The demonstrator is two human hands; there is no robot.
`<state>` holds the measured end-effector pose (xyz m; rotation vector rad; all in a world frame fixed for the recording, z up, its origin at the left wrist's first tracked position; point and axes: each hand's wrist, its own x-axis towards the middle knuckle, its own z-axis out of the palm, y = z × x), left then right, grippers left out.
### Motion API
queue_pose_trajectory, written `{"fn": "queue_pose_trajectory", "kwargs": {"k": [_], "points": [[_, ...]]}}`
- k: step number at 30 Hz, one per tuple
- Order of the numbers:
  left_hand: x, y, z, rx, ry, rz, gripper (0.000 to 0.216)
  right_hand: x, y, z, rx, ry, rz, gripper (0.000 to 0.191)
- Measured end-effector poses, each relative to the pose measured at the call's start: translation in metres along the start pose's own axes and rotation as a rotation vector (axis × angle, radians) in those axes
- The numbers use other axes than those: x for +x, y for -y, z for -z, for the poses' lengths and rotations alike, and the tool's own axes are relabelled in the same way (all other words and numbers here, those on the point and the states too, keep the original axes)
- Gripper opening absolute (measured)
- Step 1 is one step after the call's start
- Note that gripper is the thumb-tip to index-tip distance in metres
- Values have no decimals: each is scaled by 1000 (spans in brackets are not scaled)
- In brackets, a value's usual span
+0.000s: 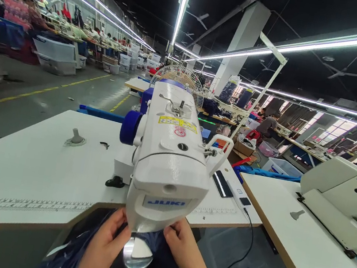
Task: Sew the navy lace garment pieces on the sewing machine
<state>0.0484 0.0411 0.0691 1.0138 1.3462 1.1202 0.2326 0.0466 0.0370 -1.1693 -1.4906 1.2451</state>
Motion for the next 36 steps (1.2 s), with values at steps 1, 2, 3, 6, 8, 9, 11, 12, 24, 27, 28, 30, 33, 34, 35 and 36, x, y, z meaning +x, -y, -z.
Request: {"fn": "queue_pose_trajectory", "kwargs": {"k": [1,2,3,6,8,9,11,12,24,27,28,30,33,34,35,36], "points": [[0,0,0,3,1,-4,43,1,0,0,-2,0,1,11],[0,0,0,5,1,-5,42,1,-1,0,-5,-1,2,11],[0,-1,0,8,2,-10,42,2,-1,0,-7,0,4,11],[0,-1,0,3,4,-13,43,2,-3,0,-13,2,14,12],[1,0,1,2,18,-17,44,1,-3,0,-12,0,15,12],[1,2,1,7,26,-21,44,1,-2,0,-15,-1,13,12],[3,6,3,11,36,-32,43,0,-1,-1,-20,-2,8,12],[4,9,3,7,40,-39,42,0,-1,-1,-20,0,6,12],[7,37,2,-103,104,-163,26,-5,-13,2,-50,12,-31,16],[6,42,4,-107,115,-219,19,-4,-20,-2,46,-17,-30,30],[5,43,5,-107,116,-228,19,-4,-21,-3,80,-34,-31,34],[5,42,6,-104,119,-234,19,-4,-21,-6,129,-50,-34,41],[3,42,5,-93,121,-235,19,-5,-19,-8,146,-50,-27,50],[3,41,5,-90,121,-237,20,-5,-18,-9,136,-48,-20,52],[3,41,5,-85,117,-238,20,-5,-18,-9,126,-45,-12,53],[2,41,6,-81,105,-237,20,-5,-18,-9,117,-39,-5,53]]}}
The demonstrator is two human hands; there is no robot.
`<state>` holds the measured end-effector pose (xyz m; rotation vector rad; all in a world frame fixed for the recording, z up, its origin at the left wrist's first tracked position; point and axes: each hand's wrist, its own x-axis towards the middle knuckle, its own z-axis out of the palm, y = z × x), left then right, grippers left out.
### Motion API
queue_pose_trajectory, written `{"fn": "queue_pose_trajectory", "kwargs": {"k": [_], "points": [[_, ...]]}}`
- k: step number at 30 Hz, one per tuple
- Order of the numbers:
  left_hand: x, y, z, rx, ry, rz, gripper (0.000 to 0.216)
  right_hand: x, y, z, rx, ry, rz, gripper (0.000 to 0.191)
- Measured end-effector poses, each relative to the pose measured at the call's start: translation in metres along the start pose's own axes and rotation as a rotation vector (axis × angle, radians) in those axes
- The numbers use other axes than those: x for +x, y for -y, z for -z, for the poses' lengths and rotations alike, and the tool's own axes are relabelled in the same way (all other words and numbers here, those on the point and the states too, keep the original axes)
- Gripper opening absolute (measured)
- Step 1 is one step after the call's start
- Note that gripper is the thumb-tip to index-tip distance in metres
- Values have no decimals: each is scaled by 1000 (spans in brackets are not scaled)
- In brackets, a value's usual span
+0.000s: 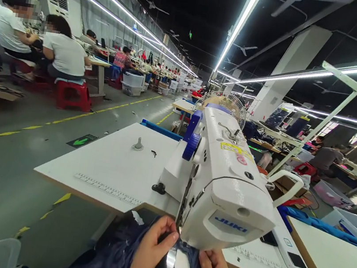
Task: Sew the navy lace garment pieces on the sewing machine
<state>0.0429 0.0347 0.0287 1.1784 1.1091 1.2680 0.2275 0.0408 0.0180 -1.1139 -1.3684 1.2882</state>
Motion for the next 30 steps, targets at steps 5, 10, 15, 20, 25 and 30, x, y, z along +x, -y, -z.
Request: {"fn": "queue_pose_trajectory", "kwargs": {"k": [5,10,15,20,25,30], "points": [[-3,-7,10,57,-74,12,20,0,0,-3,9,47,15,49],[-5,-11,24,90,-57,63,25,0,8,-5,4,97,16,43],[-3,-9,35,138,-31,146,37,0,9,-1,-40,68,57,23],[0,0,46,231,24,188,38,3,6,1,-31,76,63,13],[-2,3,45,240,62,191,41,-2,10,1,-54,54,63,8],[-10,-3,37,243,123,172,32,-19,18,6,0,57,16,6]]}}
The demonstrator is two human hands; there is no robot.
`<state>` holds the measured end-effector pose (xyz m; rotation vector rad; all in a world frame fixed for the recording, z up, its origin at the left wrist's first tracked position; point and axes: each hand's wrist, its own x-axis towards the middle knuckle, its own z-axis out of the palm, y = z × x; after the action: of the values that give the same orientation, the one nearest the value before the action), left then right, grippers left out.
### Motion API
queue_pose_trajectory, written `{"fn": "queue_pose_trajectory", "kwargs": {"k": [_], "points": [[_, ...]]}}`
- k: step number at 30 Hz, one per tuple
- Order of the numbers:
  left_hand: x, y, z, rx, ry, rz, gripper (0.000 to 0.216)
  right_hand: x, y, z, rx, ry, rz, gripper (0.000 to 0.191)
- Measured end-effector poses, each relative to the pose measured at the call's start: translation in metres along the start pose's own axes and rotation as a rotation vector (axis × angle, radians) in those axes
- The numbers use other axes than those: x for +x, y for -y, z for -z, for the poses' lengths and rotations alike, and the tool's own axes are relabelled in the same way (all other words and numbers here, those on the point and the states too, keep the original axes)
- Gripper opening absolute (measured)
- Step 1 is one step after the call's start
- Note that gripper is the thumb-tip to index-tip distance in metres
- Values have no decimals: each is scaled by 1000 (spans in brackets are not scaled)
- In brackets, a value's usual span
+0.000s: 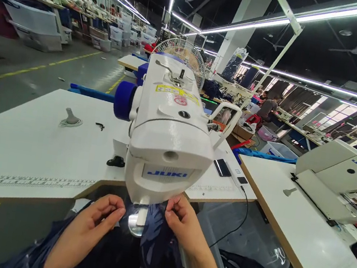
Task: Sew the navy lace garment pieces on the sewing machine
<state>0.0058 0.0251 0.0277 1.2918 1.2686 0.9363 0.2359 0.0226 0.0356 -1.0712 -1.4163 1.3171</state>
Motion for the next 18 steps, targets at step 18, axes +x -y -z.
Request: {"fn": "queue_pose_trajectory", "kwargs": {"k": [18], "points": [[-33,49,-61,91,552,227,15,-38,-77,30,-510,176,-77,27]]}}
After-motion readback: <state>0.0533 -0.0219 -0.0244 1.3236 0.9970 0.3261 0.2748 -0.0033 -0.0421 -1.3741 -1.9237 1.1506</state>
